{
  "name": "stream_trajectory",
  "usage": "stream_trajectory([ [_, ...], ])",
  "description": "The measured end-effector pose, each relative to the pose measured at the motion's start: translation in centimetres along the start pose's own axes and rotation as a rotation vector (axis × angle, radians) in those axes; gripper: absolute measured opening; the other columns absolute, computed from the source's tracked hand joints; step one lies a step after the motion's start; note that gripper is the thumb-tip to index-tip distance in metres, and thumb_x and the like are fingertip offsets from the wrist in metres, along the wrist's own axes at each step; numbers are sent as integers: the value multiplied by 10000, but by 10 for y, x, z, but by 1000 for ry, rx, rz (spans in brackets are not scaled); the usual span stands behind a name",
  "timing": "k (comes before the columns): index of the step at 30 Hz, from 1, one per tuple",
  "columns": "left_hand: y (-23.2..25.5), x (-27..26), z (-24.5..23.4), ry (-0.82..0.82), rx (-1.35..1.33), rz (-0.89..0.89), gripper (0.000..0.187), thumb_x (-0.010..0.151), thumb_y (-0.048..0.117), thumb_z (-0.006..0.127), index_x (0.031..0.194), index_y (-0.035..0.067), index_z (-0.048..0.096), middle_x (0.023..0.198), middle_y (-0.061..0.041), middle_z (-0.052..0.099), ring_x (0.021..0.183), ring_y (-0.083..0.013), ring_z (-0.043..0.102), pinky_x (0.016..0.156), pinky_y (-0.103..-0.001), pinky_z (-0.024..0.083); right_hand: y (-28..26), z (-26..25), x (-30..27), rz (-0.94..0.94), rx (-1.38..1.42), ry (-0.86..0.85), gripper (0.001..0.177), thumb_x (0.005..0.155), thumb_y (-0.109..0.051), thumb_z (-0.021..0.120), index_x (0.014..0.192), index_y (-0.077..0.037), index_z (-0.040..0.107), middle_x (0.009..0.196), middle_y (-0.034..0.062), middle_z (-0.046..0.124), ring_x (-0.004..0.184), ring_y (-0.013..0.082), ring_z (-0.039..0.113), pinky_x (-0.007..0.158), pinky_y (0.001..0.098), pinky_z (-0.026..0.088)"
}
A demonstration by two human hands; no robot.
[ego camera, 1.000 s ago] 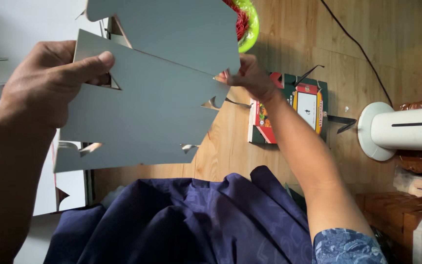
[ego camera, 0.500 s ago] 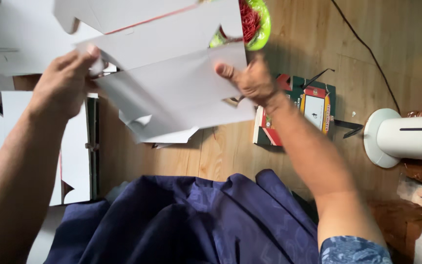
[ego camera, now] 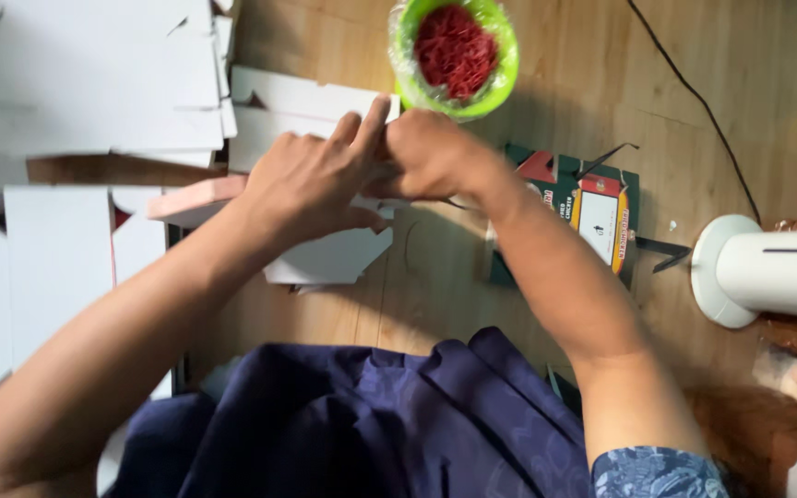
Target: The person assembles flat cardboard pieces into small boxes by folding the flaps and securing them with red rubber bands. They repeatedly pick up the flat pieces, fold them into shape, and then retrieve rubber bands from a green bowl to fasten the boxes.
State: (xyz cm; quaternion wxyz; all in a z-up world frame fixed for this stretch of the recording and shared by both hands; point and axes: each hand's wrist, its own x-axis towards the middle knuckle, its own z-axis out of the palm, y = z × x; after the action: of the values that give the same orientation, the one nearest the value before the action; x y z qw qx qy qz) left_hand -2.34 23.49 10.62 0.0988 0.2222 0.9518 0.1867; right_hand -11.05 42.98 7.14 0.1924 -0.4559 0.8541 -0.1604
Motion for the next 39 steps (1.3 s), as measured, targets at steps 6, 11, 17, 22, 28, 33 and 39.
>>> stream_trajectory([
  [6,-8,16,2,-143,137,-124,380,1027,477,543,1176,135,613,860,-131,747,817,-352,731,718,-488,570,130,-5,-2,241,574,656,113,935,-124,756,1037,-76,766,936,85,781,835,173,740,767,335,584],
  [11,1,19,0,-126,88,-172,338,1025,448,531,1072,123,607,779,-141,738,747,-358,729,669,-495,565,194,66,7,436,-23,686,72,814,-60,735,878,-72,766,843,159,737,806,342,723,731,454,571],
  [17,1,13,0,-96,69,-155,354,1005,450,542,1023,97,565,745,-131,728,703,-359,717,633,-501,562,205,68,5,456,112,848,101,840,-64,758,940,-63,742,836,120,762,766,250,752,700,385,584],
  [22,-4,16,-4,-116,34,-170,445,957,496,601,1140,94,553,800,-134,731,751,-368,717,687,-512,563,207,46,-11,465,167,922,81,848,-92,799,926,-80,786,847,81,784,758,158,763,717,290,594],
  [28,-17,9,5,143,-174,-76,633,862,521,696,1336,121,571,1070,-170,723,925,-387,702,783,-522,554,180,19,-29,438,245,935,99,873,-99,801,964,-61,804,844,60,779,744,118,715,707,265,564],
  [33,-22,11,14,268,-256,-35,686,894,552,701,1361,70,561,1188,-197,696,1010,-407,686,836,-522,540,110,-22,-30,278,669,841,104,962,-94,754,1022,-14,784,926,54,763,833,94,685,777,261,560],
  [39,-22,8,17,427,-512,-13,690,834,527,783,1304,45,630,1192,-186,707,921,-335,726,748,-446,575,-4,-35,-17,43,525,521,108,968,-108,741,996,-9,775,939,66,746,863,121,683,800,283,558],
])
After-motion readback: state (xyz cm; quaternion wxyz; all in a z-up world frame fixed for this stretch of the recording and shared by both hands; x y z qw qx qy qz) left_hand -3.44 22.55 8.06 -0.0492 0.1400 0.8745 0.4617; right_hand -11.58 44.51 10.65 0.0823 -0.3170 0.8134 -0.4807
